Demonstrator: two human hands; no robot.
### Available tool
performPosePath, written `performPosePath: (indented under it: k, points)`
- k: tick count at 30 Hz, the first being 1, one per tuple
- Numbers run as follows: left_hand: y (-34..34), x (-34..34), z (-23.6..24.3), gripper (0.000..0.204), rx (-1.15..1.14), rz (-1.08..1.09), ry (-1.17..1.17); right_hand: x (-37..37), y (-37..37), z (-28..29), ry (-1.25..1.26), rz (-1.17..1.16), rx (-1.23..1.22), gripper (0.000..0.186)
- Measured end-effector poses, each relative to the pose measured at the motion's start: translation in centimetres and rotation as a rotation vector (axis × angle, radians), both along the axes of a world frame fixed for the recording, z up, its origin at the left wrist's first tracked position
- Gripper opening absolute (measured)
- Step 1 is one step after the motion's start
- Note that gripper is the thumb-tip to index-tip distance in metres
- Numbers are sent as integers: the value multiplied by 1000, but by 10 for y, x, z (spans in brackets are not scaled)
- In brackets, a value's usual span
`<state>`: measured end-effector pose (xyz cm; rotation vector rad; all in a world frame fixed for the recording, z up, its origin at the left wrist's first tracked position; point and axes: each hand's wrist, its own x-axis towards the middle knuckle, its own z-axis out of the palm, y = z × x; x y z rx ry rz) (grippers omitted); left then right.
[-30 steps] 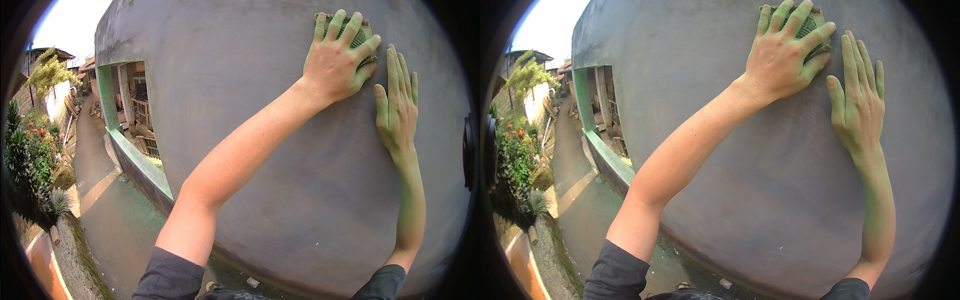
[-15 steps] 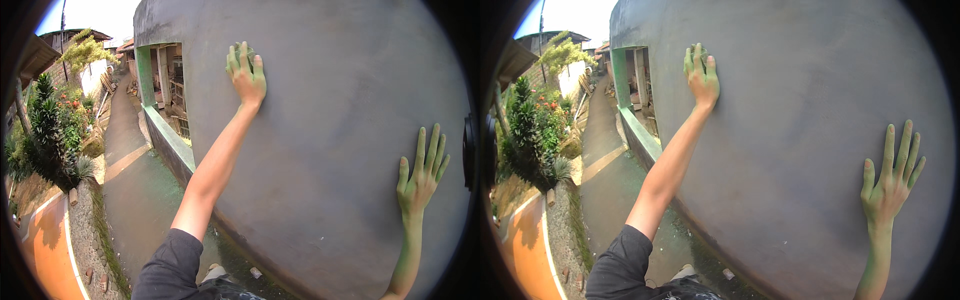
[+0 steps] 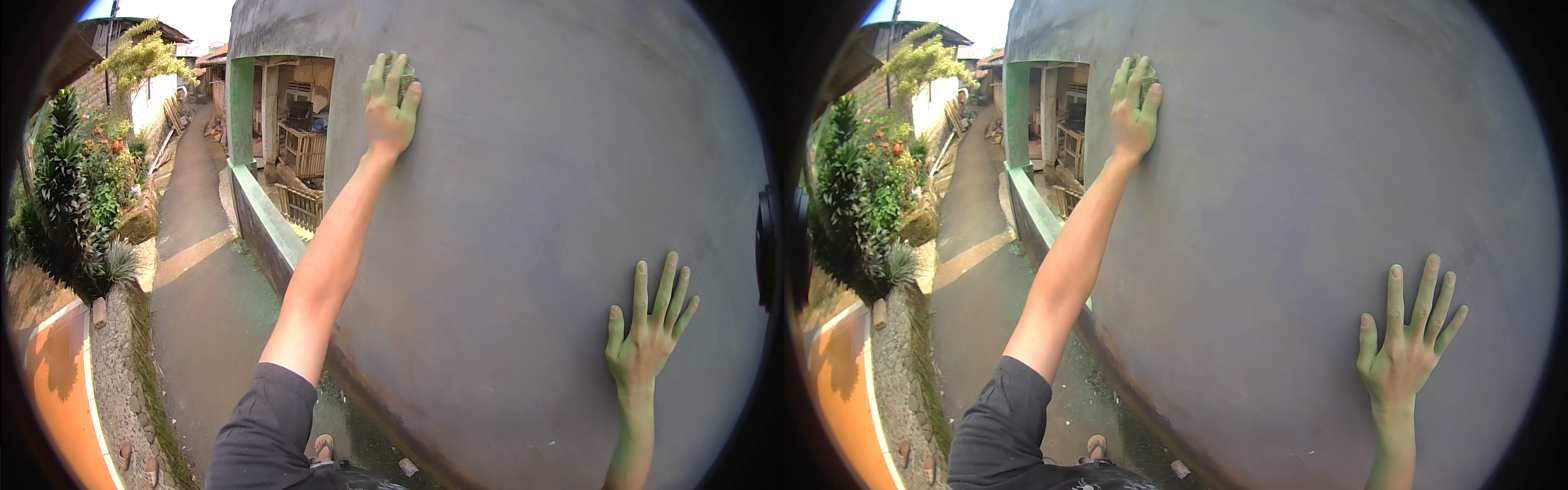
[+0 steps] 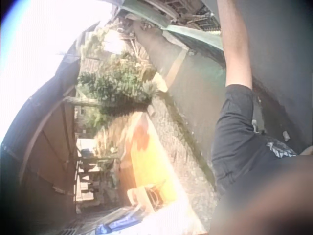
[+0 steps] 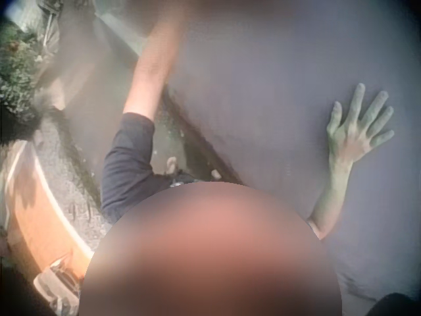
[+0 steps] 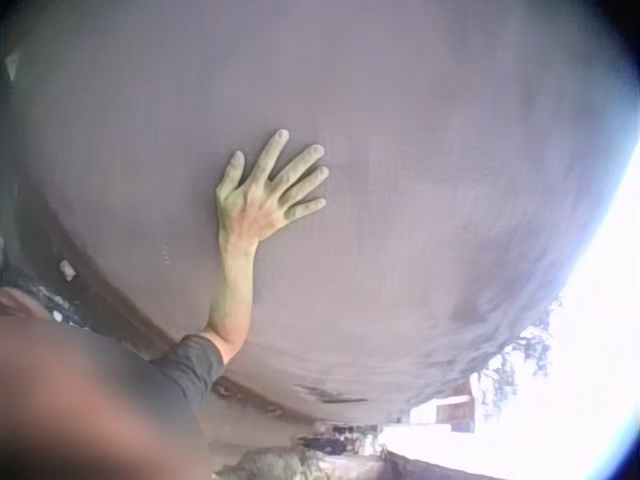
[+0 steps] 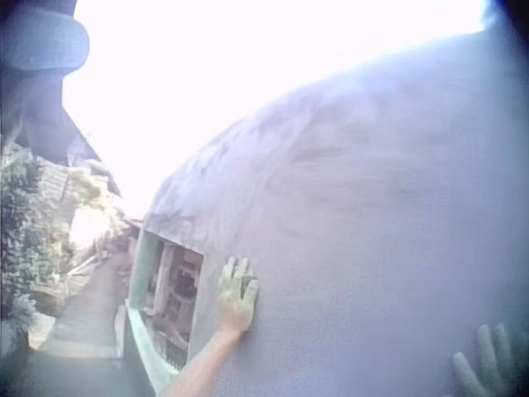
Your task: The person smooths a curved exterior wall using a green sanding block held in the right hand while the left hand supports the surface. The person moves the block in circular and linear motions across the wall, working around a decorative tile inset.
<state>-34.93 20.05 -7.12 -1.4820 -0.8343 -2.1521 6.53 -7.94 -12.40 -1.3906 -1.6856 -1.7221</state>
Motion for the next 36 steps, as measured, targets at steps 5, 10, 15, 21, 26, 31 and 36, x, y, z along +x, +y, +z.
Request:
performPosePath:
  k: [5,10,15,21,26,31,36]
  points:
    - [30,-7,11,54,-15,124,-121,-65,29,38,-87,45,16,62]
    - [60,-35,43,52,150,21,34,-97,76,105,-159,-62,5,59]
    - [46,-44,-1,56,-30,2,-109,-121,105,126,-167,-50,81,58]
    - [50,-47,-69,58,11,1,142,-164,95,22,-52,67,-198,63]
    - [105,-103,20,56,-10,25,-2,-159,98,-47,-98,136,-257,65]
    - [22,-27,-74,57,52,14,235,-155,102,-50,-40,96,-276,66]
    - [15,-13,-76,55,243,2,651,-159,98,-44,-61,137,-255,66]
